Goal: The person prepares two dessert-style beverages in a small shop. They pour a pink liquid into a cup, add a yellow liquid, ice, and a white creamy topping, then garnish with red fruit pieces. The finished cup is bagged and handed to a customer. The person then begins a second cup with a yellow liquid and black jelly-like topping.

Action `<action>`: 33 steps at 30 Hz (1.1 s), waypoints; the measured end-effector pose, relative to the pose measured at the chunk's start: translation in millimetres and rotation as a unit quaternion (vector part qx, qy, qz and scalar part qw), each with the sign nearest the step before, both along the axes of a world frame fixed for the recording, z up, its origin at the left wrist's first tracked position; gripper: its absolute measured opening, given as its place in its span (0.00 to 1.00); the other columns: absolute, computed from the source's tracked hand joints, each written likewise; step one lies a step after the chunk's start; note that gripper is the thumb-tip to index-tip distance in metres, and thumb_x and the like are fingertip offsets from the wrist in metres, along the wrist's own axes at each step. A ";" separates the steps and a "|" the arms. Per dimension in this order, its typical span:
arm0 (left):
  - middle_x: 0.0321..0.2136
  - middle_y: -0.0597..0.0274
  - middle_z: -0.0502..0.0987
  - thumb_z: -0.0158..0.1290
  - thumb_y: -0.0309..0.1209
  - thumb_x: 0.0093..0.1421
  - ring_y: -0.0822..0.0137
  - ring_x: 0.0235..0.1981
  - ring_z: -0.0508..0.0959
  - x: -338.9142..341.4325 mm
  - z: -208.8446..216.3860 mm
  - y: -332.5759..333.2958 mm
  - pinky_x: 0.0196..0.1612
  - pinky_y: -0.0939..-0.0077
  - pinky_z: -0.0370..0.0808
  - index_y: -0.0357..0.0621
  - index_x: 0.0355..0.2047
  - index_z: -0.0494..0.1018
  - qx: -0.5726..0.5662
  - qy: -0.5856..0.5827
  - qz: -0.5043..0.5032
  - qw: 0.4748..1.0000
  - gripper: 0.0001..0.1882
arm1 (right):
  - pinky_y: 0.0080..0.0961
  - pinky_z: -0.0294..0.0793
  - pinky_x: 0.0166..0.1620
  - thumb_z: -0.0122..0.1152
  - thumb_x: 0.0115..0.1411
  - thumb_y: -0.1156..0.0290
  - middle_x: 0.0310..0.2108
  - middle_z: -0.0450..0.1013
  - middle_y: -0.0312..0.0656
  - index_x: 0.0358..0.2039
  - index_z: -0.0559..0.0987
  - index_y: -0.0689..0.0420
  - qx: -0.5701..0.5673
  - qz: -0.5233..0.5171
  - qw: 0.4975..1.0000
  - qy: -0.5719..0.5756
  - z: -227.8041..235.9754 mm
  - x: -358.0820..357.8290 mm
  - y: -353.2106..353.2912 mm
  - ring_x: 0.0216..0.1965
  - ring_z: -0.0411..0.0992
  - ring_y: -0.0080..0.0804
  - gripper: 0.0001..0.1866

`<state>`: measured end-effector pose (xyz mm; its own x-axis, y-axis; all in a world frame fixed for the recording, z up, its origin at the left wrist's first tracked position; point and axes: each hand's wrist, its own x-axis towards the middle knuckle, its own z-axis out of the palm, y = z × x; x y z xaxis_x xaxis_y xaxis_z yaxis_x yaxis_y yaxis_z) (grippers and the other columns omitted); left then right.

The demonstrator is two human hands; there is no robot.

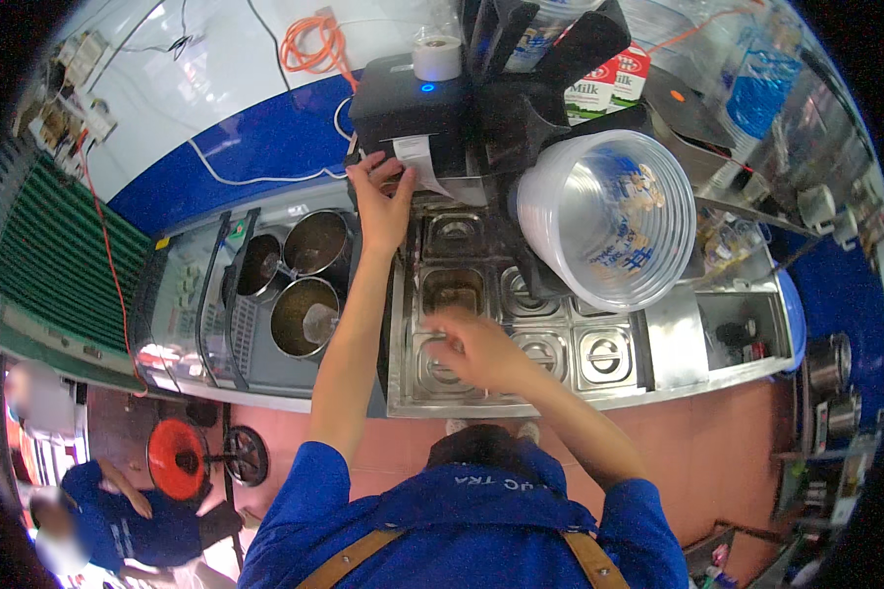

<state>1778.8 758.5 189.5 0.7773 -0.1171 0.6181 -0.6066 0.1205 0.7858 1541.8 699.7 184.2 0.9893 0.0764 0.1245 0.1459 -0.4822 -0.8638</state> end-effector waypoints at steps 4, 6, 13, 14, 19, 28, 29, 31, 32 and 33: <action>0.34 0.59 0.82 0.63 0.27 0.59 0.72 0.32 0.79 29.7 9.1 1.4 0.40 0.79 0.76 0.35 0.55 0.70 0.053 -0.020 -0.025 0.998 0.24 | 0.26 0.75 0.33 0.63 0.63 0.69 0.45 0.74 0.45 0.57 0.70 0.62 0.049 -0.289 0.925 -0.240 19.0 103.2 6.2 0.29 0.76 0.24 0.24; 0.29 0.63 0.82 0.65 0.28 0.57 0.77 0.26 0.77 36.8 13.1 2.0 0.31 0.82 0.74 0.39 0.47 0.79 0.061 -0.033 -0.023 0.997 0.17 | 0.26 0.75 0.32 0.64 0.63 0.69 0.39 0.77 0.44 0.58 0.70 0.62 0.044 -0.368 0.887 -0.274 14.3 152.0 -10.2 0.29 0.76 0.23 0.25; 0.25 0.69 0.77 0.66 0.29 0.57 0.81 0.24 0.70 44.6 19.9 9.6 0.28 0.84 0.67 0.42 0.42 0.83 0.069 -0.069 -0.014 0.995 0.12 | 0.28 0.74 0.34 0.64 0.61 0.71 0.30 0.79 0.42 0.48 0.79 0.59 0.132 -0.374 0.885 -0.242 0.8 193.0 -35.0 0.29 0.77 0.28 0.15; 0.24 0.69 0.77 0.66 0.29 0.57 0.81 0.23 0.70 45.5 23.3 11.0 0.27 0.83 0.67 0.42 0.41 0.83 0.091 -0.087 0.000 0.992 0.12 | 0.30 0.74 0.35 0.64 0.61 0.71 0.31 0.79 0.43 0.48 0.80 0.57 0.141 -0.374 0.886 -0.236 -1.4 192.1 -37.0 0.29 0.77 0.31 0.14; 0.23 0.65 0.80 0.66 0.28 0.57 0.76 0.18 0.71 39.1 50.2 7.6 0.24 0.81 0.67 0.43 0.41 0.82 0.131 -0.025 0.001 0.991 0.12 | 0.21 0.72 0.31 0.62 0.63 0.76 0.31 0.76 0.38 0.47 0.78 0.63 0.076 -0.383 0.895 -0.214 -5.9 177.1 -31.8 0.26 0.73 0.20 0.12; 0.24 0.59 0.83 0.72 0.29 0.50 0.67 0.19 0.79 -35.3 89.9 80.5 0.21 0.78 0.73 0.45 0.36 0.79 -0.039 -0.490 0.077 0.867 0.16 | 0.13 0.60 0.19 0.53 0.71 0.67 0.31 0.75 0.35 0.48 0.76 0.61 0.373 -0.254 0.849 -0.274 94.4 65.7 48.5 0.18 0.66 0.13 0.11; 0.25 0.59 0.83 0.71 0.28 0.48 0.68 0.18 0.77 -44.3 95.3 84.0 0.21 0.79 0.71 0.45 0.38 0.78 -0.042 -0.498 0.065 0.864 0.17 | 0.13 0.60 0.19 0.53 0.71 0.67 0.30 0.75 0.35 0.48 0.76 0.61 0.373 -0.237 0.856 -0.269 101.2 57.2 48.6 0.18 0.66 0.13 0.11; 0.27 0.59 0.84 0.70 0.25 0.45 0.69 0.16 0.74 -57.4 106.7 92.8 0.19 0.81 0.67 0.46 0.40 0.77 -0.045 -0.520 0.053 0.851 0.21 | 0.13 0.60 0.19 0.54 0.71 0.68 0.28 0.75 0.35 0.48 0.75 0.61 0.372 -0.189 0.870 -0.262 113.8 44.2 47.6 0.18 0.67 0.13 0.12; 0.28 0.59 0.84 0.70 0.25 0.45 0.70 0.16 0.74 -60.6 107.7 96.5 0.19 0.81 0.67 0.46 0.40 0.78 -0.040 -0.525 0.041 0.849 0.20 | 0.13 0.60 0.19 0.56 0.70 0.70 0.25 0.75 0.35 0.47 0.75 0.61 0.384 -0.181 0.862 -0.277 118.5 40.6 51.4 0.17 0.67 0.13 0.10; 0.29 0.59 0.84 0.70 0.25 0.45 0.70 0.16 0.74 -63.6 109.0 97.4 0.19 0.81 0.67 0.46 0.40 0.78 -0.029 -0.531 0.043 0.846 0.20 | 0.13 0.60 0.19 0.56 0.69 0.71 0.26 0.75 0.35 0.46 0.75 0.61 0.390 -0.172 0.863 -0.272 123.6 35.4 51.9 0.18 0.67 0.13 0.09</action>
